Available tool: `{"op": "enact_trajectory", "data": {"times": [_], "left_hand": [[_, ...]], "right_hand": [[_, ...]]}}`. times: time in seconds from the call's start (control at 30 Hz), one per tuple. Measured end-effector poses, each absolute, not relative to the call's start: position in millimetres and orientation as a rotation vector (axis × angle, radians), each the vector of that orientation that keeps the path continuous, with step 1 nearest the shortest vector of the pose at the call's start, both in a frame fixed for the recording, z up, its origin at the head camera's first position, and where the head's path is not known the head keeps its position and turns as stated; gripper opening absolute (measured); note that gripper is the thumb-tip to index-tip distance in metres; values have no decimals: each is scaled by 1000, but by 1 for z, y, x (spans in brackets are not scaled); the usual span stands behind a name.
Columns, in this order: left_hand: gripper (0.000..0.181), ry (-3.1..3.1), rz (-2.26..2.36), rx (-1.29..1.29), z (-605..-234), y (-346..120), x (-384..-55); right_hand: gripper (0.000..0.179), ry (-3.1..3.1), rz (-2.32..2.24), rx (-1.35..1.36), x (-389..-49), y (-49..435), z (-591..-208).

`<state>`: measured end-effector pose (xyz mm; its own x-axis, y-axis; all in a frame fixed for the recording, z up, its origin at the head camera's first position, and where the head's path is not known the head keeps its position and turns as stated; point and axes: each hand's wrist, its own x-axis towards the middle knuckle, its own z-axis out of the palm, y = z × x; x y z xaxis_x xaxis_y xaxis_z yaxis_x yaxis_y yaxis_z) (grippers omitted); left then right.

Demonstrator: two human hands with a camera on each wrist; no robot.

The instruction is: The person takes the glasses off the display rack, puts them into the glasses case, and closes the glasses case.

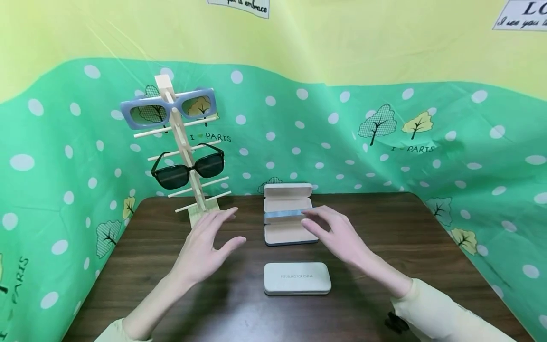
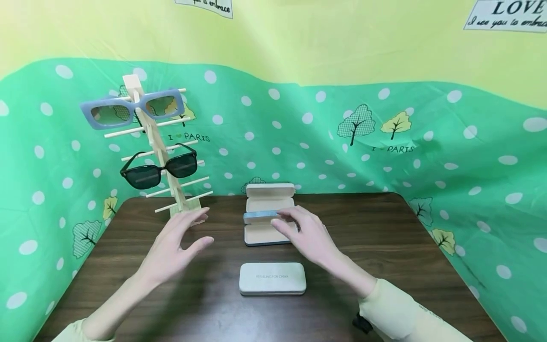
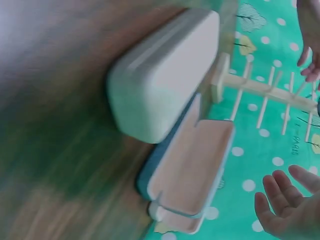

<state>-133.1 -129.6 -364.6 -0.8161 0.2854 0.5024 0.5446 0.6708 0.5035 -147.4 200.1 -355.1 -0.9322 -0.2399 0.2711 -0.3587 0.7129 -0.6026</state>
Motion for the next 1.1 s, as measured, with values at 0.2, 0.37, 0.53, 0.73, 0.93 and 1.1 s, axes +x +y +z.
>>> {"op": "enact_trajectory", "data": {"times": [0.2,0.37,0.53,0.73,0.93,1.1], "left_hand": [[61,-2441,-940,-617,-353,-140,-133],[56,-2350,-976,-587,-346,-148,-135],[49,-2293,-986,-574,-340,-154,-136],[43,-2211,-990,-548,-331,-165,-135],[39,-2131,-1016,-546,-323,-178,-136],[36,-2082,-1023,-488,-317,-188,-136]], "right_hand": [[44,-2745,1222,437,-164,191,-341],[45,-2735,1387,387,-177,179,-329],[46,-2664,1582,406,-189,163,-317],[51,-2599,1722,434,-202,145,-305],[55,-2549,1856,455,-213,128,-296],[56,-2530,1918,460,-223,115,-289]]}}
